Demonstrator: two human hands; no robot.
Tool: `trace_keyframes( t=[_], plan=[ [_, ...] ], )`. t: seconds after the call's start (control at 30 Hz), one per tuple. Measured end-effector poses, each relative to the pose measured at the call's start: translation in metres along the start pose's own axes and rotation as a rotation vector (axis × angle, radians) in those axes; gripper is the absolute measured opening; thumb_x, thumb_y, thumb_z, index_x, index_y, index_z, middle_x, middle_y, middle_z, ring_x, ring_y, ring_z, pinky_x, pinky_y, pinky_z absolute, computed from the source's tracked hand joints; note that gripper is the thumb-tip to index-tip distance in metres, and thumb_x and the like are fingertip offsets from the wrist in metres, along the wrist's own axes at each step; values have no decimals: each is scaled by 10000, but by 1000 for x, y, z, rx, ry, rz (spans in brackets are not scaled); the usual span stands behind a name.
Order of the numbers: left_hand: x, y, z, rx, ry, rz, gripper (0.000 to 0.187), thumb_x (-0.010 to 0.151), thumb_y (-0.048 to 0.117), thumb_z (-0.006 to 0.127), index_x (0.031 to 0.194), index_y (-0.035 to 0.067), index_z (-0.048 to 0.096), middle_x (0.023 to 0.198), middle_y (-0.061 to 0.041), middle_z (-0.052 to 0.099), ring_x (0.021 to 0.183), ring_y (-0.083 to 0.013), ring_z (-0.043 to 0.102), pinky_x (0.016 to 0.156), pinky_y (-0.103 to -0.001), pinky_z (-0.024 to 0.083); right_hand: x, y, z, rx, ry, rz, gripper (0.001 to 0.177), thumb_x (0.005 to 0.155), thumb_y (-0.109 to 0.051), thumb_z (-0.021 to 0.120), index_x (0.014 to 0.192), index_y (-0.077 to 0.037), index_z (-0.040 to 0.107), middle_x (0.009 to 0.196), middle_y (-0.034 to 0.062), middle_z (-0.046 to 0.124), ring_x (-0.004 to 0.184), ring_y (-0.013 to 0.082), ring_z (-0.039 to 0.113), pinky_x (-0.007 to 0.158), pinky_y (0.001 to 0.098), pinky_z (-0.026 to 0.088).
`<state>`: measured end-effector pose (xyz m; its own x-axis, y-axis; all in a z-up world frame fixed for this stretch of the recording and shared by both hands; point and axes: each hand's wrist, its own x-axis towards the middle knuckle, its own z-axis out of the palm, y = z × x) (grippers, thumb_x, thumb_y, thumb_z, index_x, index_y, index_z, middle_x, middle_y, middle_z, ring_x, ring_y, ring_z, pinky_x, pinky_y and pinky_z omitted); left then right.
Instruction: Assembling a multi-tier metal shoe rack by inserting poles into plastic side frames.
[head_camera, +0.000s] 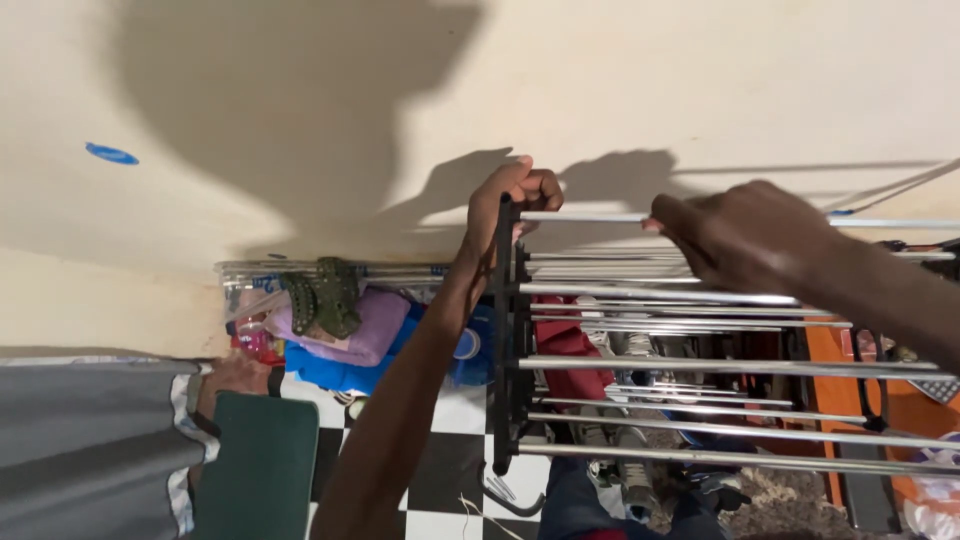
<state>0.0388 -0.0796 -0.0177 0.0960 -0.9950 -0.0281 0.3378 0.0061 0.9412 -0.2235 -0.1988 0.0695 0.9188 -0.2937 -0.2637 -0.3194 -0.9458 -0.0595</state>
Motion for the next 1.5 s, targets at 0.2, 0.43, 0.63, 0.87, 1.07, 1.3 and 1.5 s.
trace_keyframes(
  t=[0.2,0.43,0.63,0.87,1.07,1.3,1.5],
  plan=[
    [0,-5,-7,32,-61,20,630,1044,525,336,824,15,634,667,-17,542,495,-69,332,459,-267,239,5,-10,-27,201,-73,49,421,1034,-472,398,1145,-133,623,439,109,557,352,218,505,448,427,458],
    [3,-35,-33,-19,50,99,635,1073,506,355,905,-17,674,802,-97,661,507,-113,462,452,-266,368,8,-2,-1,154,141,-41,408,1036,-439,418,989,-89,623,484,69,515,367,201,468,421,426,433],
    [-11,-7,-20,135,198,288,691,1108,539,333,1003,-36,701,909,-134,734,711,-192,686,673,-339,566,-23,-12,-8,5,226,17,404,1050,-425,462,1170,-64,600,872,127,686,771,303,656,734,478,546],
    [-45,55,-14,591,538,368,588,1074,504,446,1198,-11,702,1084,-111,779,991,-167,716,854,-304,520,-107,25,-19,46,404,162,570,999,-400,548,1449,-57,481,1426,193,543,1302,369,523,1055,498,443],
    [-86,118,81,713,475,324,435,1091,384,534,1186,-2,712,1016,-78,780,971,-148,724,889,-289,541,-233,31,-13,248,520,674,459,1005,-333,570,1411,-122,606,1323,153,651,958,309,701,806,462,570],
    [-64,117,194,968,245,376,348,1058,324,569,1164,39,740,998,-59,804,944,-147,762,857,-313,588,-280,-2,60,537,1225,649,246,1153,-206,585,1202,-12,728,1113,129,751,1017,200,711,812,350,554],
    [-8,72,265,1058,-71,386,348,1047,322,549,1198,67,732,1054,-88,788,958,-188,757,836,-339,607,-294,7,65,534,1340,761,208,1174,-172,617,1164,-1,735,1067,121,738,1034,206,720,865,351,559]
  ],
)
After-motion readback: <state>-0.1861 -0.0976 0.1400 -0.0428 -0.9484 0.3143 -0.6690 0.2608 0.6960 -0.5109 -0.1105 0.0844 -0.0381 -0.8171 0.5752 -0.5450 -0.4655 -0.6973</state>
